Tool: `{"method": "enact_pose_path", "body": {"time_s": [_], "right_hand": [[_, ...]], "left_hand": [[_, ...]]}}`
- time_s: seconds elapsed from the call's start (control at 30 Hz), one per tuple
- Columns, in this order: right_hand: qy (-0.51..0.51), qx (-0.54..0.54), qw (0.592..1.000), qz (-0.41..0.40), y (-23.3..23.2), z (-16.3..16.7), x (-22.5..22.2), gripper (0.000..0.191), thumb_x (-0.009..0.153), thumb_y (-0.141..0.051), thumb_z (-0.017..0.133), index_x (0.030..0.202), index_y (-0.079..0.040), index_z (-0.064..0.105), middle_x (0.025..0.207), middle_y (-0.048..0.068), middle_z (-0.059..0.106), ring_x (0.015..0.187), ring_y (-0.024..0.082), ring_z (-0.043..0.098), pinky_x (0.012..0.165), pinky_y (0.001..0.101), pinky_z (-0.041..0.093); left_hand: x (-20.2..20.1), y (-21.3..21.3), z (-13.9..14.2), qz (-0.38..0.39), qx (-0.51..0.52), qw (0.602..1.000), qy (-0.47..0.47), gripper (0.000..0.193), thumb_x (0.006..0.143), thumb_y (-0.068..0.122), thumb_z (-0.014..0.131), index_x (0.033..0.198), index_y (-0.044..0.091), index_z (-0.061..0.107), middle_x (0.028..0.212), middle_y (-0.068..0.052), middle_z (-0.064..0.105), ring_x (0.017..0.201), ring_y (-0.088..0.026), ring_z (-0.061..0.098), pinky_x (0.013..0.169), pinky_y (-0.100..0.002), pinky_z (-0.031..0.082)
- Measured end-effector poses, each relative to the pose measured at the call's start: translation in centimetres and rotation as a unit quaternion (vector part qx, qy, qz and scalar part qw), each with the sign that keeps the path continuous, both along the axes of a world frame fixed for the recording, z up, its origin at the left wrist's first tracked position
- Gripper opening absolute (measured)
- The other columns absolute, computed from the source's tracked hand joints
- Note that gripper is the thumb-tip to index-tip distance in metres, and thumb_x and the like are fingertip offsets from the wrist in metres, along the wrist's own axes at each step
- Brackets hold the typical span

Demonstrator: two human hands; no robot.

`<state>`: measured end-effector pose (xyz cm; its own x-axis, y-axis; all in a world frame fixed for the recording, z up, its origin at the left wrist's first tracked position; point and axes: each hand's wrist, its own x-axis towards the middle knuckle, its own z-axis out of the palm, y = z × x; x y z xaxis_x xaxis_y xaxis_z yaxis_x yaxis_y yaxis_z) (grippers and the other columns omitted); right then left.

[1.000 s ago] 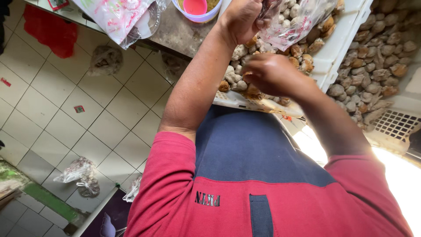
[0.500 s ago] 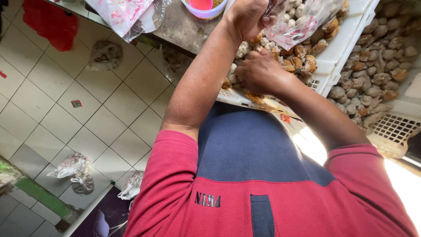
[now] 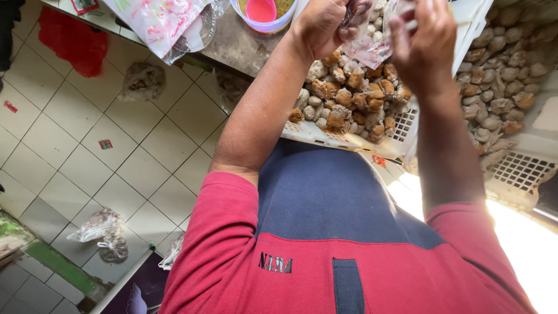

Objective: The person picks small round meatballs from a white crate and places them into a clear plastic bag held open in the other hand. The task continues until the bag is filled.

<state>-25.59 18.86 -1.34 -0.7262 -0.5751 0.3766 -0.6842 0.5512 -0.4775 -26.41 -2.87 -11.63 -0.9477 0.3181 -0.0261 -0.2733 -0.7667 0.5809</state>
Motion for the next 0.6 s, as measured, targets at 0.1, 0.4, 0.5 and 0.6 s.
{"method": "enact_pose_path", "body": {"time_s": [0.1,0.4,0.5,0.6], "right_hand": [[0.010,-0.038,0.991,0.128,-2.7,-0.8,4.5,0.011,0.112,-0.003,0.069,0.100,-0.003,0.068,0.099,0.014,0.070,0.087,0.026,0.069,0.076,0.0403,0.061],[-0.110,0.176,0.930,0.305,-10.1,-4.4,8.7,0.023,0.088,-0.011,0.065,0.109,-0.003,0.069,0.108,0.018,0.068,0.104,0.037,0.066,0.084,0.0447,0.057],[-0.173,0.210,0.915,0.298,-8.2,-2.6,8.3,0.018,0.091,-0.015,0.066,0.107,-0.008,0.070,0.103,0.017,0.068,0.095,0.037,0.067,0.081,0.0474,0.056],[-0.221,0.092,0.910,0.339,-5.0,0.0,6.8,0.021,0.093,-0.013,0.069,0.111,-0.004,0.067,0.098,0.015,0.069,0.087,0.034,0.068,0.076,0.0438,0.057]], "left_hand": [[0.1,0.0,0.7,0.017,-0.006,0.999,-0.041,0.024,0.108,0.015,0.047,0.086,0.008,0.057,0.075,-0.002,0.056,0.060,-0.009,0.048,0.050,-0.026,0.034],[1.2,-1.2,3.4,-0.008,-0.023,1.000,-0.004,0.030,0.112,0.027,0.051,0.088,0.009,0.053,0.076,0.001,0.049,0.061,-0.008,0.040,0.051,-0.025,0.029],[1.1,-1.0,3.8,-0.026,-0.014,0.999,0.025,0.040,0.114,0.032,0.052,0.082,0.010,0.050,0.069,0.003,0.044,0.056,-0.007,0.036,0.049,-0.025,0.029],[1.0,-0.4,3.9,0.009,-0.009,1.000,-0.026,0.032,0.111,0.029,0.052,0.085,0.011,0.050,0.073,0.002,0.048,0.059,-0.008,0.039,0.049,-0.025,0.029]]}}
